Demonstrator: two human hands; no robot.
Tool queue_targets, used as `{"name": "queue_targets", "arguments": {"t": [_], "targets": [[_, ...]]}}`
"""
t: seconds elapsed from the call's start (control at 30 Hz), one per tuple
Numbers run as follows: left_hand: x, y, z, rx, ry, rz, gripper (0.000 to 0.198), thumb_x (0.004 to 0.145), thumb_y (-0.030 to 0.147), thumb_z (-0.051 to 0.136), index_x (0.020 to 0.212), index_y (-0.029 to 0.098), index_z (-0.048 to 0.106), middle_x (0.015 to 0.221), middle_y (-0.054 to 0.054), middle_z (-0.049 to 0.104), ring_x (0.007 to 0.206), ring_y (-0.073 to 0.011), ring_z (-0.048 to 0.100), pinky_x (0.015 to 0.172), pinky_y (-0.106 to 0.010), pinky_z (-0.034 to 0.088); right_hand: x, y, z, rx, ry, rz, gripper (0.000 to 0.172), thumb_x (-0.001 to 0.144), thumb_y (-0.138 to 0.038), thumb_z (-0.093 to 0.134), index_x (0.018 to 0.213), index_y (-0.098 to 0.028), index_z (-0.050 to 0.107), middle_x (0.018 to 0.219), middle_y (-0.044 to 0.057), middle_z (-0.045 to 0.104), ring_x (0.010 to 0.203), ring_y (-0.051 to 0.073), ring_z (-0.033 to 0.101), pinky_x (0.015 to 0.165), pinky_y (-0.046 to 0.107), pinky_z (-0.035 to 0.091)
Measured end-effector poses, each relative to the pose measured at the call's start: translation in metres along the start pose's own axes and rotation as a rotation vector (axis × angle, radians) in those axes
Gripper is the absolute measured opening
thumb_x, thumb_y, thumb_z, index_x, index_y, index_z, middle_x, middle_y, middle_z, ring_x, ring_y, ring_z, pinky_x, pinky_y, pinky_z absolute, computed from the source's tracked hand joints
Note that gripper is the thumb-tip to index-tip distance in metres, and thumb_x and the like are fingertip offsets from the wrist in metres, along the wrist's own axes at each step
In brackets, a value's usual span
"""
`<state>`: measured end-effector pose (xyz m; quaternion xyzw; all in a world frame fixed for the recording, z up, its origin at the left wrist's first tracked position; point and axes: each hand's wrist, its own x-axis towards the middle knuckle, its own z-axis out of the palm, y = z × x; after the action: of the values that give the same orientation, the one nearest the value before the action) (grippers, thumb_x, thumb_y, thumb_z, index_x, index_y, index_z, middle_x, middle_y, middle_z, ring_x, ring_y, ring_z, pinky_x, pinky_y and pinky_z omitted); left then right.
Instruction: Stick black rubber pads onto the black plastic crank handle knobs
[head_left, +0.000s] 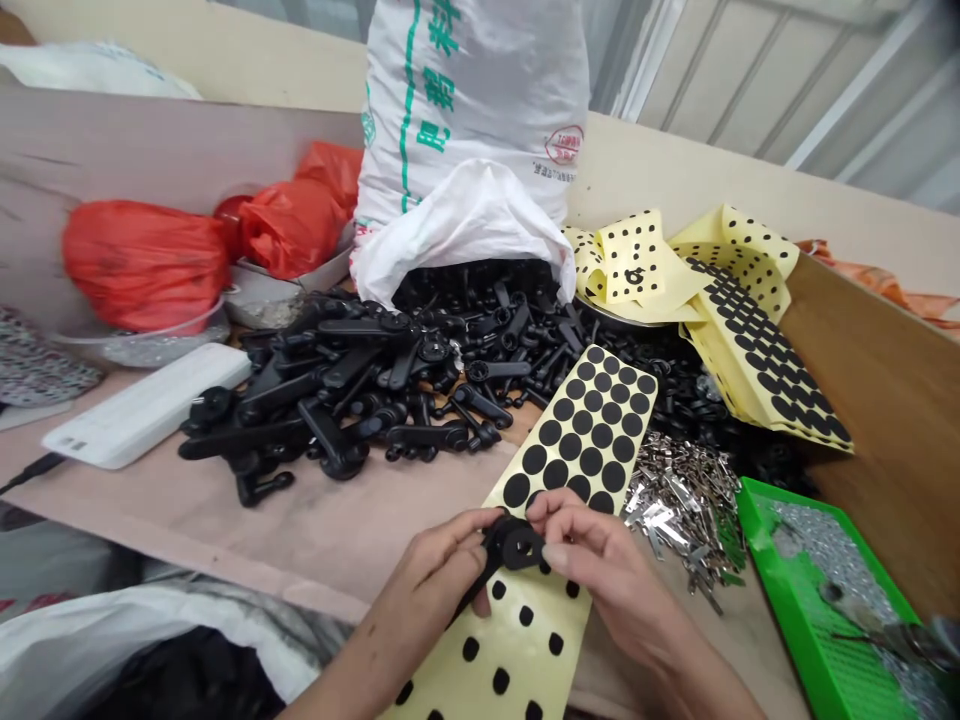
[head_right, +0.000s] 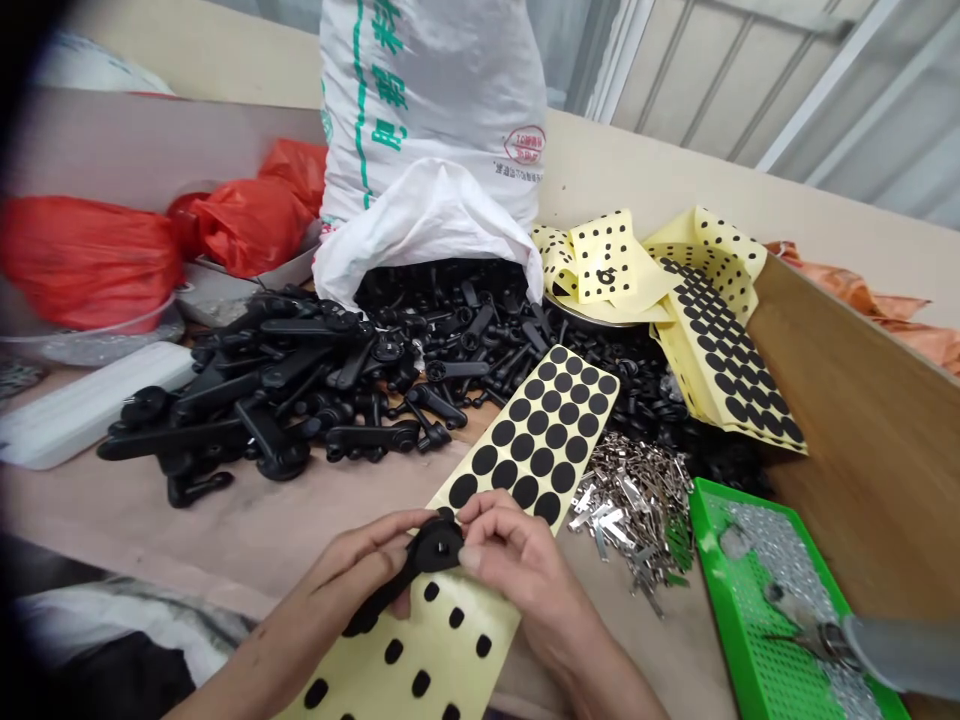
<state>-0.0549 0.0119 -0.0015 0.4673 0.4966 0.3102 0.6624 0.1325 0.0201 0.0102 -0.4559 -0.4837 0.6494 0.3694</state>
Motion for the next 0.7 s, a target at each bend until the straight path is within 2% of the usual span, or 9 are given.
{"name": "queue_targets", "arguments": {"t": [0.17, 0.53, 0.7], "targets": [[-0.0024, 0.0018, 0.0003, 0.072, 0.018, 0.043, 0.036, 0.087, 0.036, 0.042, 0.112, 0.019, 0.06, 0.056, 0.004, 0.056, 0.061, -0.0153, 0.053, 0.06, -0.022, 0.039, 0.0015, 0.0011, -0.0005, -0.018, 0.024, 0.019, 0.018, 0.068, -0.032, 0.068, 0.061, -0.018, 0.059, 0.098, 0.005, 0.053, 0.088, 0.02, 0.052, 0.075, 0.031, 0.043], [-0.0061, 0.0044, -0.0011, 0.165, 0.023, 0.102, 0.035, 0.088, 0.035, 0.039, 0.109, 0.019, 0.062, 0.054, 0.004, 0.056, 0.059, -0.0152, 0.054, 0.057, -0.022, 0.04, 0.0035, 0.0022, 0.0007, -0.02, -0.002, 0.023, 0.016, 0.069, -0.028, 0.068, 0.061, -0.017, 0.059, 0.094, 0.004, 0.052, 0.084, 0.017, 0.05, 0.073, 0.029, 0.04], [-0.0038, 0.0006, -0.0008, 0.154, 0.036, 0.092, 0.035, 0.086, 0.039, 0.046, 0.109, 0.018, 0.061, 0.061, 0.002, 0.058, 0.058, -0.0149, 0.056, 0.057, -0.022, 0.043, 0.0035, 0.0016, 0.0017, -0.051, -0.012, 0.023, 0.014, 0.069, -0.026, 0.067, 0.062, -0.018, 0.06, 0.093, 0.004, 0.053, 0.081, 0.017, 0.051, 0.072, 0.029, 0.041]]}}
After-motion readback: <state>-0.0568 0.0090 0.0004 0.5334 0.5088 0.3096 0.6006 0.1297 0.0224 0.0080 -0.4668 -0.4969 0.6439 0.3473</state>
